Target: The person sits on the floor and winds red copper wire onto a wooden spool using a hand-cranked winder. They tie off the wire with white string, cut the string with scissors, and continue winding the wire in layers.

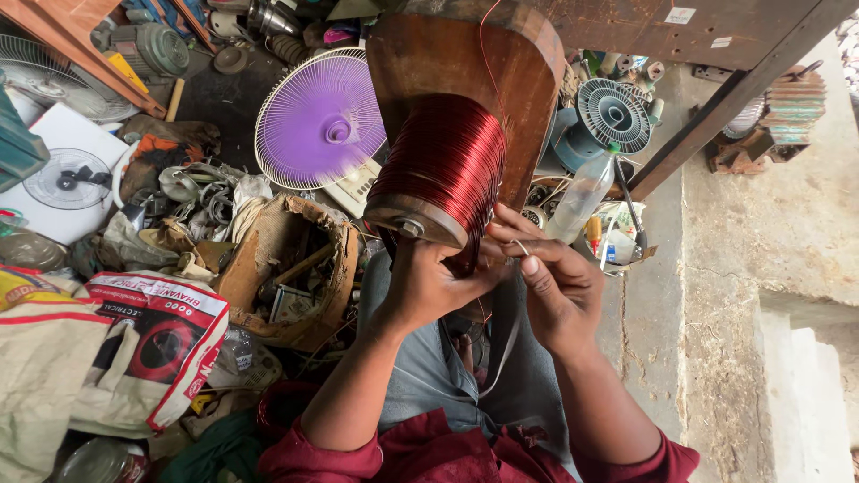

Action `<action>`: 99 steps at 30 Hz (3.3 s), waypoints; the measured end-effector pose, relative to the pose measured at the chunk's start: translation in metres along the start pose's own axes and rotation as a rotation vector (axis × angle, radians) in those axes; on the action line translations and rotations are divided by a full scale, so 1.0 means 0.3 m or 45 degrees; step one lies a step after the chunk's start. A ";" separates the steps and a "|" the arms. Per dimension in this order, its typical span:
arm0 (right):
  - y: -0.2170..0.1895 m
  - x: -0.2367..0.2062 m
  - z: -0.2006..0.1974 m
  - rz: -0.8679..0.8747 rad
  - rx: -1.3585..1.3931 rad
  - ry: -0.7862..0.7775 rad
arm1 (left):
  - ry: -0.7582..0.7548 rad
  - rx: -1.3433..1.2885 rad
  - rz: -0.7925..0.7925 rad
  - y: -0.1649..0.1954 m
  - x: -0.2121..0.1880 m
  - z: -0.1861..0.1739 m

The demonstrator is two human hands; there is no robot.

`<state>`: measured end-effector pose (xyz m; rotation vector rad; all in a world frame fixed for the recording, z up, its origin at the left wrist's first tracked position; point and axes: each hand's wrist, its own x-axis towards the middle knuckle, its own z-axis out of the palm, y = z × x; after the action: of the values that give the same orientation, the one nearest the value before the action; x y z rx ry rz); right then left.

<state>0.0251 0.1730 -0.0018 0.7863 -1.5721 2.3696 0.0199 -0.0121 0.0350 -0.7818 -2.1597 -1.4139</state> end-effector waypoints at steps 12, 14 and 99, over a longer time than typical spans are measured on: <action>-0.009 -0.016 -0.069 0.101 0.000 0.009 | -0.137 -0.102 -0.098 -0.033 0.005 -0.019; -0.012 -0.005 -0.052 0.079 -0.111 -0.073 | -0.020 -0.003 0.117 -0.033 0.012 -0.004; 0.128 -0.082 -0.013 0.402 -0.269 0.047 | -0.081 -0.773 -0.434 -0.150 -0.144 -0.068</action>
<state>0.0277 0.1638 -0.0464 0.4771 -2.0179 2.3445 0.0231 -0.0546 -0.0151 -0.6751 -1.9810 -2.3075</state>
